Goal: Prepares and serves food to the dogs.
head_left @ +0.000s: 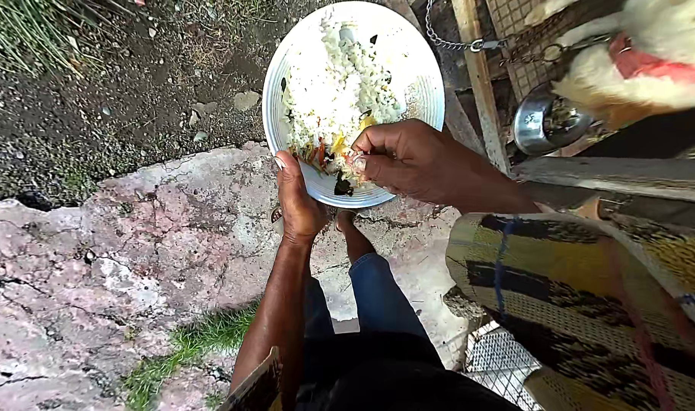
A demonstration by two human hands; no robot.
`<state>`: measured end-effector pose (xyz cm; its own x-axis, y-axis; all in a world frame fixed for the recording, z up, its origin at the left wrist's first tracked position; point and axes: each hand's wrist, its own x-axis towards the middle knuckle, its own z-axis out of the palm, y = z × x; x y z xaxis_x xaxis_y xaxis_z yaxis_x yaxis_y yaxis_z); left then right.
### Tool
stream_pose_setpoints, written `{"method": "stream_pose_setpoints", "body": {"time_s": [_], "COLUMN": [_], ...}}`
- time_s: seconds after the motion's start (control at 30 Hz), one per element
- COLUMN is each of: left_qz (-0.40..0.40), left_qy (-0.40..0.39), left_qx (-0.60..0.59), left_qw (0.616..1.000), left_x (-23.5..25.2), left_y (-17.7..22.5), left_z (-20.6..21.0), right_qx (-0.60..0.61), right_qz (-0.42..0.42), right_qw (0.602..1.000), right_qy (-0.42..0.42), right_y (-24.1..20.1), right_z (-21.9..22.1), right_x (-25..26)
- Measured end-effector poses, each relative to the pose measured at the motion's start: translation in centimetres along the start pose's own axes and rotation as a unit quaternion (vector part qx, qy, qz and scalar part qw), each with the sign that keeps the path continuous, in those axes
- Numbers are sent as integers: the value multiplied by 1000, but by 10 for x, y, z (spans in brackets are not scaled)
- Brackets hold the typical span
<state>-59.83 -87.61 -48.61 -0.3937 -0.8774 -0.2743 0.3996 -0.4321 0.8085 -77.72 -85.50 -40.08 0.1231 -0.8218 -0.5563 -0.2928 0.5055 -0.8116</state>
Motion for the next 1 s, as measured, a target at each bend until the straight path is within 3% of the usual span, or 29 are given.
{"method": "stream_pose_setpoints", "body": {"time_s": [0.07,0.17,0.27,0.43,0.53,0.6,0.73,0.8,0.87,1.0], "left_qz": [-7,-21,-30,-72,-66,-69,-75,-89,-100,-116], "left_qy": [-1,-15,-19,-14,-15,-17,-17,-7,17,70], "left_qx": [-7,-32,-40,-28,25,58,67,59,71,95], "left_qw": [1000,999,999,997,997,996,995,994,992,986], "left_x": [2,8,15,26,31,33,27,20,12,7], "left_y": [0,-2,-5,-12,-17,-27,-45,-53,-60,-80], "left_z": [3,9,14,8,9,13,17,25,33,48], "right_qx": [223,520,618,636,644,644,637,590,531,418], "right_qz": [-10,-35,-105,-147,-97,-14,156,196,225,262], "right_qw": [975,852,773,757,750,729,584,543,531,545], "right_qy": [-14,-56,-93,18,120,233,479,565,621,678], "right_y": [15,46,77,135,183,224,285,311,341,378], "right_z": [-5,-9,-21,-28,-26,-36,-96,-137,-173,-233], "right_x": [-9,-22,-38,-86,-108,-124,-130,-131,-133,-142]}}
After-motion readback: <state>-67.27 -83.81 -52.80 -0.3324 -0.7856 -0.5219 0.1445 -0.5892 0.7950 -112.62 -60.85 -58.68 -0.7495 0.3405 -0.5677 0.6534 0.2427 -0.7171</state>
